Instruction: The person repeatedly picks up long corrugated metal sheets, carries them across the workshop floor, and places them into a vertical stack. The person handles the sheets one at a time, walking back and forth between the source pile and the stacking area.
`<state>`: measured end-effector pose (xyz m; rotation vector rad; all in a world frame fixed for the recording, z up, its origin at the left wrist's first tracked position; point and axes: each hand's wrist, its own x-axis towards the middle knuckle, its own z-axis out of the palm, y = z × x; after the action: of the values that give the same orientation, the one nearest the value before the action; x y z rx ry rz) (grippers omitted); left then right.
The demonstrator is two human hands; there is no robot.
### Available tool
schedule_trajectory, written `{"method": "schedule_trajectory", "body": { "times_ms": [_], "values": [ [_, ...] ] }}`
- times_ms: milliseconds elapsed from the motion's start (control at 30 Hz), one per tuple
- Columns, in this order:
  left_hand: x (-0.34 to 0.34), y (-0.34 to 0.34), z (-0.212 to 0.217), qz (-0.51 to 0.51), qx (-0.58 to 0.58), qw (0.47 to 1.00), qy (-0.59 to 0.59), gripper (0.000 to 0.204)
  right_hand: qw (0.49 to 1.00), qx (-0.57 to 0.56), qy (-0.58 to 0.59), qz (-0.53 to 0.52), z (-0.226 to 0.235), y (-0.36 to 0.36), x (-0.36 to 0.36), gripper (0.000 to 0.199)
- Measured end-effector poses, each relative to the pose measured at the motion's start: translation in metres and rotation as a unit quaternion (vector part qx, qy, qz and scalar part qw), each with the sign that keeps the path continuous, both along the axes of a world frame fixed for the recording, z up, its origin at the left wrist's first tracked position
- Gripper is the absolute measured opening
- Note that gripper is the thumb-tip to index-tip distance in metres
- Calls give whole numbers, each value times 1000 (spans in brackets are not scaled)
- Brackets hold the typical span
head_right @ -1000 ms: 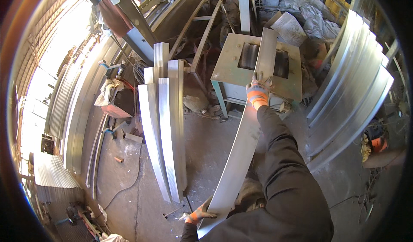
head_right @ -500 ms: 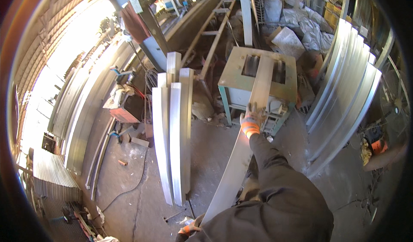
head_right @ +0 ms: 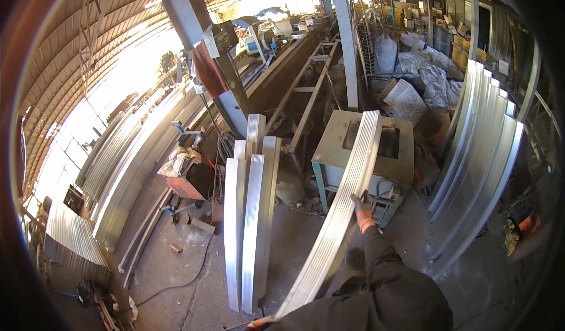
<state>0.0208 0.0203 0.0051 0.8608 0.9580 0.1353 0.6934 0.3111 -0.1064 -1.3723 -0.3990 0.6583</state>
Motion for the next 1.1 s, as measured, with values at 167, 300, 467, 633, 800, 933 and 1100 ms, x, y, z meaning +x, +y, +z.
{"method": "schedule_trajectory", "body": {
  "times_ms": [167,300,467,633,800,933,1100],
  "values": [
    [89,70,20,-66,14,997,27,123,980,-42,-192,-28,-9,63,61,90],
    [192,162,26,-91,47,994,33,124,912,-235,-306,143,70,192,147,116],
    [370,291,14,-29,58,998,-24,132,753,-373,-541,-32,131,347,266,88],
    [515,399,-7,-10,22,999,-47,128,709,-456,-538,9,151,457,410,98],
    [597,474,-37,-32,90,993,-70,125,697,-465,-545,-33,131,531,524,91],
    [616,503,-53,22,1,995,-101,128,657,-467,-591,-42,118,561,570,83],
    [595,505,-49,-35,58,995,-68,127,711,-436,-552,-1,121,539,540,80]
  ]
}}
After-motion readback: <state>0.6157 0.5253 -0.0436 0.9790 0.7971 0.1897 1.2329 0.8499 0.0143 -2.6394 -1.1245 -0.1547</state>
